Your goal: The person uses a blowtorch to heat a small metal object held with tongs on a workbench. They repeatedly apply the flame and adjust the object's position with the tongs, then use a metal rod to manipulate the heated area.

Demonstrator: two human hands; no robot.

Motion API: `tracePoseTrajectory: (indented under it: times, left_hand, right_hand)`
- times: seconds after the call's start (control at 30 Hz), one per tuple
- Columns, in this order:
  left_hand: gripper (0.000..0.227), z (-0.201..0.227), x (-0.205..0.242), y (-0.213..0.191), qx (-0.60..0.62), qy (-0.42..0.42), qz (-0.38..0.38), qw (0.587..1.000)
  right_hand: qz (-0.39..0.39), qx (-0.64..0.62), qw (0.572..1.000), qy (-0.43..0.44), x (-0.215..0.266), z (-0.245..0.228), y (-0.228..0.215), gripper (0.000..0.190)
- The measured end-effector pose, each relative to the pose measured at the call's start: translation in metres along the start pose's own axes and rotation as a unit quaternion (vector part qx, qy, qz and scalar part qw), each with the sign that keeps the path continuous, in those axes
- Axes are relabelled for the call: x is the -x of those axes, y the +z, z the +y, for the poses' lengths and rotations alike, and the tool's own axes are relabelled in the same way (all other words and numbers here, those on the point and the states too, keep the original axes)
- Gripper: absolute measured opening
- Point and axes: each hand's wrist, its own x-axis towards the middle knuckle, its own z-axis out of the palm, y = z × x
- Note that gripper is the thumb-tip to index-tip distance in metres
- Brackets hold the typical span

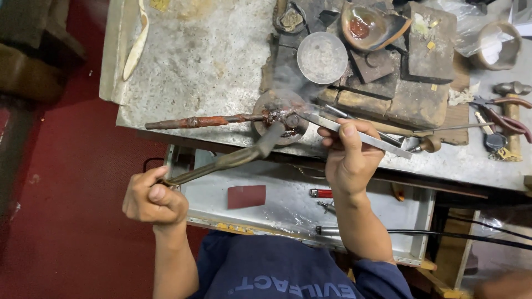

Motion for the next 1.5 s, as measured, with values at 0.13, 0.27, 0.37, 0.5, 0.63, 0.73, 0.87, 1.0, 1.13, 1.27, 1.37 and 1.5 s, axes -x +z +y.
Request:
tracePoseTrajectory:
  times: [0.13, 0.27, 0.37, 0.5, 0.63, 0.73, 0.87, 1.0, 1.13, 1.27, 1.37, 1.5]
  left_hand:
    - [0.057, -0.001, -0.001, -0.005, 0.013, -0.025, 0.008, 1.0]
    - [0.057, -0.002, -0.003, -0.011, 0.01, -0.04, 0.017, 0.999]
    - [0.058, 0.013, -0.011, -0.009, -0.04, -0.058, 0.008, 0.997]
    - [0.057, 0.02, -0.01, -0.006, -0.085, -0.088, -0.003, 0.993]
    - [0.058, 0.019, -0.008, -0.006, -0.088, -0.085, -0.007, 0.992]
    - [0.06, 0.017, -0.007, -0.006, -0.078, -0.085, 0.003, 0.993]
    - [0.057, 0.016, -0.007, -0.006, -0.078, -0.077, -0.002, 0.994]
    - [0.058, 0.016, -0.006, -0.006, -0.072, -0.076, 0.001, 0.995]
    - [0.057, 0.018, -0.006, -0.007, -0.072, -0.09, 0.002, 0.993]
    - [0.057, 0.018, -0.005, -0.008, -0.078, -0.088, -0.004, 0.993]
    - [0.057, 0.02, -0.005, -0.009, -0.082, -0.094, -0.003, 0.992]
    - [0.067, 0.025, 0.004, -0.01, -0.107, -0.155, 0.015, 0.982]
  right_hand:
    - [0.004, -0.002, 1.0, -0.005, 0.0, 0.0, -0.002, 0.016]
    - [-0.115, 0.117, 0.933, -0.32, -0.004, -0.015, -0.002, 0.011]
    - [-0.234, 0.291, 0.801, -0.467, 0.008, -0.054, -0.002, 0.013]
    - [-0.298, 0.373, 0.713, -0.514, 0.008, -0.061, -0.006, 0.017]
    - [-0.305, 0.372, 0.699, -0.529, 0.008, -0.058, -0.008, 0.022]
    - [-0.294, 0.347, 0.698, -0.554, 0.007, -0.055, -0.005, 0.021]
    - [-0.292, 0.373, 0.723, -0.504, 0.004, -0.059, -0.002, 0.029]
    - [-0.253, 0.39, 0.715, -0.523, -0.022, -0.06, 0.011, 0.013]
    - [-0.21, 0.41, 0.715, -0.526, -0.031, -0.056, 0.021, 0.011]
    - [-0.194, 0.413, 0.726, -0.515, -0.033, -0.052, 0.025, 0.015]
    - [-0.191, 0.398, 0.748, -0.495, -0.032, -0.054, 0.027, 0.021]
    - [-0.202, 0.383, 0.774, -0.461, -0.022, -0.064, 0.013, 0.026]
